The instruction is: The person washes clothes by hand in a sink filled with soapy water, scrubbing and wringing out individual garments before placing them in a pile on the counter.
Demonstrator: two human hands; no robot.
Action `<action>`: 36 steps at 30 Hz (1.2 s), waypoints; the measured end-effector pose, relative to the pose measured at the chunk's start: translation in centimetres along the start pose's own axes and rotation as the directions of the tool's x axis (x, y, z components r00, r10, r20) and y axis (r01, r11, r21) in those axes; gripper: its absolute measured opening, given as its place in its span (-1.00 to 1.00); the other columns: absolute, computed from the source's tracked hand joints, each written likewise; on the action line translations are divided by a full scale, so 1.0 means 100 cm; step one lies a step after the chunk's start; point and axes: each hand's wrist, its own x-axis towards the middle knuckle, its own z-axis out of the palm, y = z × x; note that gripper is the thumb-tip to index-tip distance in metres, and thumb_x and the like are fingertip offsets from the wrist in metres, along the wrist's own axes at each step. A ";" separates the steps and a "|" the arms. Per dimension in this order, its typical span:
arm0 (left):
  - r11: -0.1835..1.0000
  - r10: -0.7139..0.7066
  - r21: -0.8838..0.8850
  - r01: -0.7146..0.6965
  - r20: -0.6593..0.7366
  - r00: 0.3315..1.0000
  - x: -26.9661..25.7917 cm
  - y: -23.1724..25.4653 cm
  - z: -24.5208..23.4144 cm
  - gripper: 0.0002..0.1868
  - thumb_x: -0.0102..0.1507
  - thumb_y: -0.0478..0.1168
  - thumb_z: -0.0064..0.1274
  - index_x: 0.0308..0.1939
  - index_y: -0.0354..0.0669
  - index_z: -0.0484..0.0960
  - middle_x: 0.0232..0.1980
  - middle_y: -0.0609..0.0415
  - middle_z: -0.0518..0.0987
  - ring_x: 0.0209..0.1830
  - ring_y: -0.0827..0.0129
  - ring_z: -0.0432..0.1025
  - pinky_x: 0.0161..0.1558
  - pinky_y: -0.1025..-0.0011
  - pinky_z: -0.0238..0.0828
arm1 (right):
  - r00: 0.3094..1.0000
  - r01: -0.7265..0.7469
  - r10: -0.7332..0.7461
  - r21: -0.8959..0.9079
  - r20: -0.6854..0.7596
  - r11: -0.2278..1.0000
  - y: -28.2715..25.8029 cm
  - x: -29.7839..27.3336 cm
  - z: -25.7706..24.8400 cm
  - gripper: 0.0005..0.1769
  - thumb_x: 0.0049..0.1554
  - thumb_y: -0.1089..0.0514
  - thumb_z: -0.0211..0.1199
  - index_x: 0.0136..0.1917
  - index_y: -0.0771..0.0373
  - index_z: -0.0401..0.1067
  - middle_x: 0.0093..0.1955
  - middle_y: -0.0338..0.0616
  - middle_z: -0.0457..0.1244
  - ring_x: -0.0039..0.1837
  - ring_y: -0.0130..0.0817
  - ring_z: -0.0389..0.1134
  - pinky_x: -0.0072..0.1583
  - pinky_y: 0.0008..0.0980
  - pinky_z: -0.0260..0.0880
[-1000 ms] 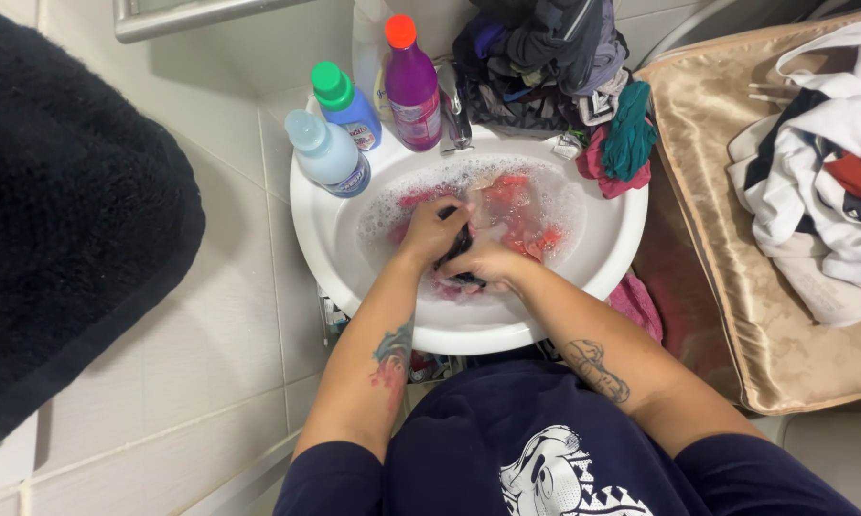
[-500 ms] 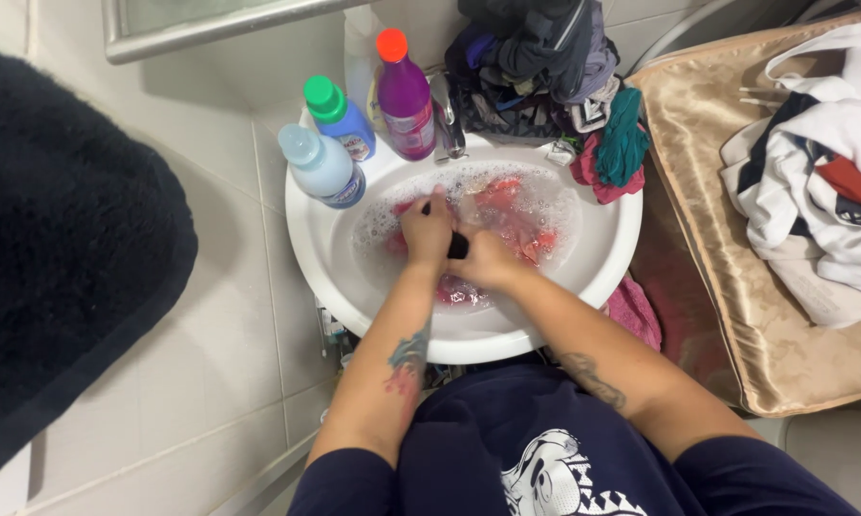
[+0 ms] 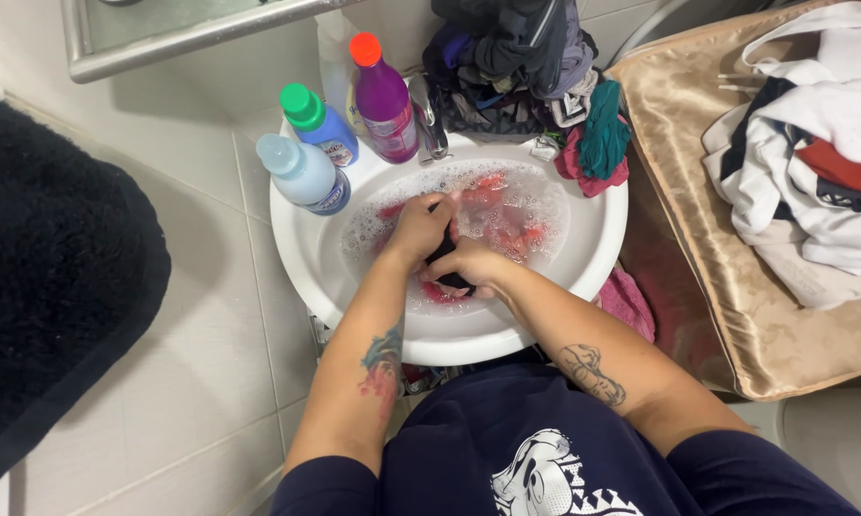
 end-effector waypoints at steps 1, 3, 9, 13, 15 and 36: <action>0.999 0.013 0.038 -0.011 -0.051 0.999 0.002 -0.006 0.004 -0.57 0.41 -0.03 0.00 -0.36 -0.35 0.59 -0.50 -0.03 0.53 -0.49 0.28 0.40 -0.35 0.27 0.39 | 0.994 -0.006 -0.008 -0.126 -0.110 0.992 -0.001 0.002 0.005 -0.67 -0.03 0.29 0.45 -0.02 0.47 0.48 -0.29 -0.02 0.29 -0.39 -0.30 0.25 -0.42 -0.41 0.17; 0.964 0.112 0.259 -0.060 -0.194 0.975 0.010 -0.017 0.009 -0.56 0.39 0.00 -0.04 -0.31 -0.34 0.64 -0.47 -0.17 0.58 -0.45 0.12 0.49 -0.27 0.20 0.42 | 0.945 -0.057 -0.068 -0.367 -0.319 0.929 -0.005 0.004 0.016 -0.65 -0.11 0.25 0.45 -0.05 0.47 0.54 -0.24 0.02 0.38 -0.31 -0.24 0.36 -0.35 -0.33 0.29; 0.950 0.222 0.309 -0.055 -0.536 0.814 0.031 -0.062 0.027 -0.52 0.40 -0.01 -0.14 -0.28 -0.37 0.68 -0.25 -0.37 0.64 -0.23 -0.19 0.54 -0.07 0.06 0.41 | 0.876 -0.169 -0.295 -0.816 -0.381 0.553 -0.019 -0.012 0.033 -0.46 0.04 -0.07 0.40 0.17 0.29 0.47 0.01 0.20 0.39 0.10 0.08 0.44 0.15 -0.11 0.41; 0.987 0.139 0.157 -0.044 -0.669 0.730 0.042 -0.081 0.030 -0.55 0.37 -0.04 -0.18 -0.27 -0.34 0.68 -0.23 -0.33 0.65 -0.21 -0.13 0.54 -0.08 0.08 0.40 | 0.843 -0.216 -0.416 -0.924 -0.340 0.317 -0.025 -0.022 0.039 -0.50 0.00 0.01 0.31 0.20 0.20 0.48 0.02 0.18 0.40 0.10 0.17 0.42 0.13 0.01 0.40; 0.999 0.040 0.027 -0.029 -0.721 0.692 0.043 -0.084 0.030 -0.51 0.40 -0.02 -0.20 -0.32 -0.36 0.66 -0.28 -0.26 0.65 -0.26 -0.09 0.53 -0.08 0.09 0.41 | 0.831 -0.225 -0.451 -0.939 -0.325 0.261 -0.026 -0.025 0.039 -0.51 0.05 -0.03 0.30 0.21 0.20 0.47 0.03 0.17 0.40 0.10 0.18 0.42 0.14 0.03 0.39; 0.685 0.378 0.726 -0.050 -0.296 0.877 -0.127 -0.098 -0.017 -0.81 0.19 -0.13 0.20 -0.24 -0.16 0.75 -0.13 -0.02 0.66 -0.11 0.06 0.55 -0.02 0.18 0.47 | 0.275 -0.183 -0.838 -0.882 -0.471 0.435 -0.162 -0.096 -0.122 0.02 0.14 -0.05 0.54 0.54 0.47 -0.02 0.42 0.35 0.14 0.45 0.22 0.14 0.44 -0.03 0.15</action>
